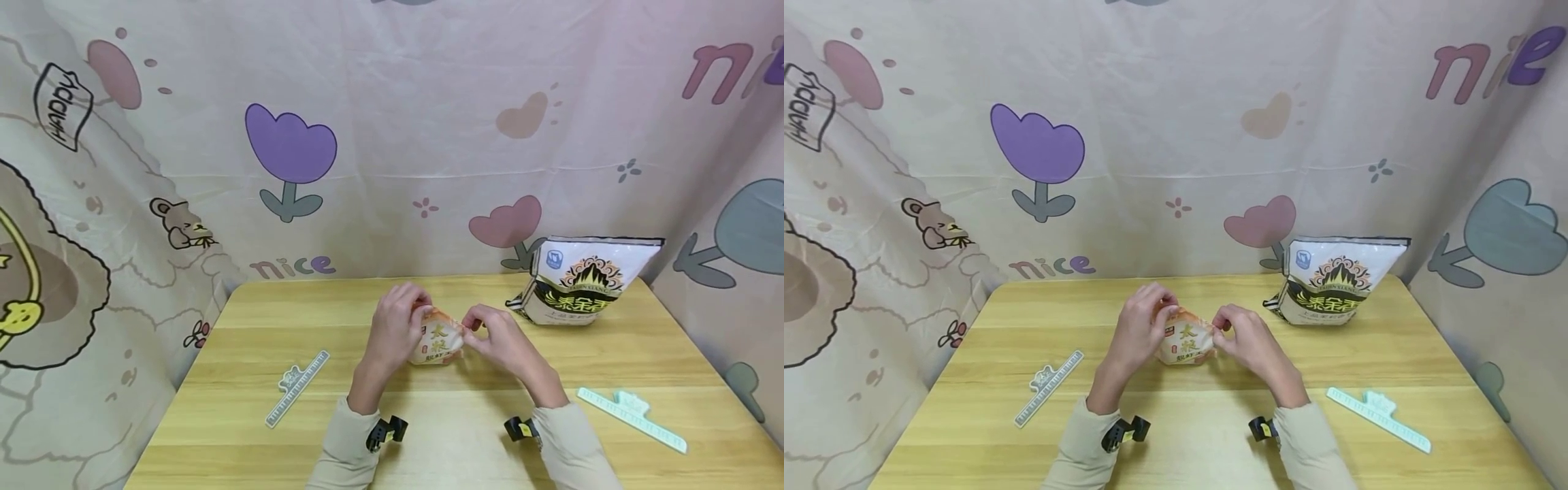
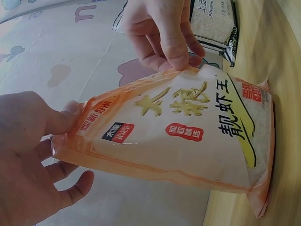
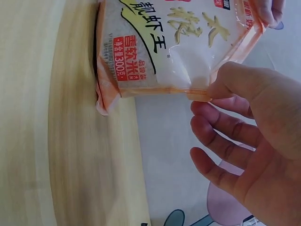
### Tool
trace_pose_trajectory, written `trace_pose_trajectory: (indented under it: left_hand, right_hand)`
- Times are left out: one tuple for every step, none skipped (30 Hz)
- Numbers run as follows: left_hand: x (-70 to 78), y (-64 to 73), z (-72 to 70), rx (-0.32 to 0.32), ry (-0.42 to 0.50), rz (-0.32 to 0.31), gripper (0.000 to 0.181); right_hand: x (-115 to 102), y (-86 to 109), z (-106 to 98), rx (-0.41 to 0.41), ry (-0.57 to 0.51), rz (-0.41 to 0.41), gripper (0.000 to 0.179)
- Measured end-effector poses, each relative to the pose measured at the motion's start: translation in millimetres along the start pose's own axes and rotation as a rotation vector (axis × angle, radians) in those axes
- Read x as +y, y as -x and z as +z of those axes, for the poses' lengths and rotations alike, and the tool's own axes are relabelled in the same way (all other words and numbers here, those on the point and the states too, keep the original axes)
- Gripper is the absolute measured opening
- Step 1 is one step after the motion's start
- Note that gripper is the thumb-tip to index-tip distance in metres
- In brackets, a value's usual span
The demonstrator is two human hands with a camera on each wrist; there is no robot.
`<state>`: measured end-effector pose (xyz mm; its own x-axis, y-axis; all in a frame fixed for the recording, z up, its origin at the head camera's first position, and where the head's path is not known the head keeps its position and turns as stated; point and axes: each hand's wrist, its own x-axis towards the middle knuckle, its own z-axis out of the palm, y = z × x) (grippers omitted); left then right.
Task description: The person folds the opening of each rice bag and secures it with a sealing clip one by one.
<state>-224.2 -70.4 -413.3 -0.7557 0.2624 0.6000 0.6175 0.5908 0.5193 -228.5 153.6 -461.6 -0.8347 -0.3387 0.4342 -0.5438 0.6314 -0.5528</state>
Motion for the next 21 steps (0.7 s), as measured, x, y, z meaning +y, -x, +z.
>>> trace_pose_trajectory:
  left_hand:
    - [-0.2,-0.3,-0.3,-0.005,0.001,0.000,0.008]
    - [-0.5,-0.3,-0.6,-0.010,0.004,-0.002,0.008]
    - [-0.3,-0.4,-1.2,-0.015,0.008,-0.006,0.007]
    - [-0.5,-0.5,-1.6,-0.018,0.014,-0.010,0.007]
    - [-0.5,-0.5,-2.1,-0.021,0.016,-0.013,0.007]
    - [-0.5,-0.6,-2.7,-0.021,0.019,-0.016,0.008]
    - [-0.4,-0.6,-3.1,-0.022,0.024,-0.018,0.008]
    - [-0.5,-0.7,-3.5,-0.022,0.030,-0.022,0.009]
    - [-0.2,-0.8,-4.0,-0.022,0.035,-0.023,0.010]
    - [-0.4,-0.9,-4.2,-0.021,0.038,-0.024,0.011]
    - [-0.3,-0.8,-4.6,-0.021,0.040,-0.023,0.011]
    - [-0.5,-0.8,-4.8,-0.021,0.043,-0.023,0.012]
    - [-0.8,-0.9,-5.0,-0.023,0.046,-0.022,0.012]
    - [-0.9,-1.0,-5.1,-0.022,0.048,-0.019,0.012]
    - [-1.1,-1.0,-5.2,-0.021,0.049,-0.015,0.012]
    - [-0.8,-0.9,-5.3,-0.018,0.050,-0.011,0.012]
    - [-0.6,-0.8,-5.4,-0.017,0.050,-0.008,0.012]
    - [-0.7,-0.7,-5.2,-0.016,0.049,-0.006,0.012]
    - [-0.5,-0.5,-5.1,-0.014,0.047,-0.004,0.012]
    - [-0.2,-0.2,-5.1,-0.014,0.043,-0.002,0.011]
    - [-0.3,-0.1,-5.4,-0.015,0.038,-0.003,0.011]
  right_hand:
    - [-0.1,0.2,-0.3,-0.004,0.004,0.002,0.012]
    - [-0.5,0.5,-0.7,-0.008,0.009,0.002,0.011]
    - [-0.8,0.9,-1.1,-0.012,0.014,0.002,0.010]
    - [-1.5,1.2,-1.6,-0.014,0.020,0.002,0.009]
    - [-2.1,1.3,-1.9,-0.011,0.028,-0.006,0.009]
    - [-2.9,1.2,-2.1,-0.005,0.036,-0.014,0.008]
    - [-4.2,1.0,-2.1,0.007,0.034,-0.026,0.008]
    - [-5.7,0.5,-2.0,0.023,0.032,-0.041,0.007]
    - [-7.7,-0.3,-1.7,0.044,0.026,-0.060,0.007]
    - [-10.3,-1.5,-1.2,0.065,0.017,-0.079,0.007]
    - [-13.1,-3.1,-0.4,0.090,0.006,-0.101,0.007]
    - [-16.8,-4.9,0.4,0.112,-0.009,-0.118,0.008]
    - [-20.7,-6.9,1.1,0.130,-0.023,-0.133,0.010]
    - [-25.2,-8.9,2.0,0.148,-0.039,-0.144,0.011]
    - [-29.2,-10.8,3.2,0.161,-0.054,-0.155,0.011]
    - [-32.6,-12.6,4.7,0.170,-0.065,-0.162,0.010]
    - [-35.9,-14.0,6.3,0.180,-0.075,-0.168,0.010]
    - [-38.3,-15.1,7.9,0.184,-0.079,-0.170,0.009]
    - [-40.2,-15.9,9.3,0.189,-0.084,-0.171,0.008]
    - [-41.6,-16.4,10.8,0.197,-0.088,-0.175,0.008]
    - [-42.2,-17.1,12.4,0.203,-0.086,-0.178,0.007]
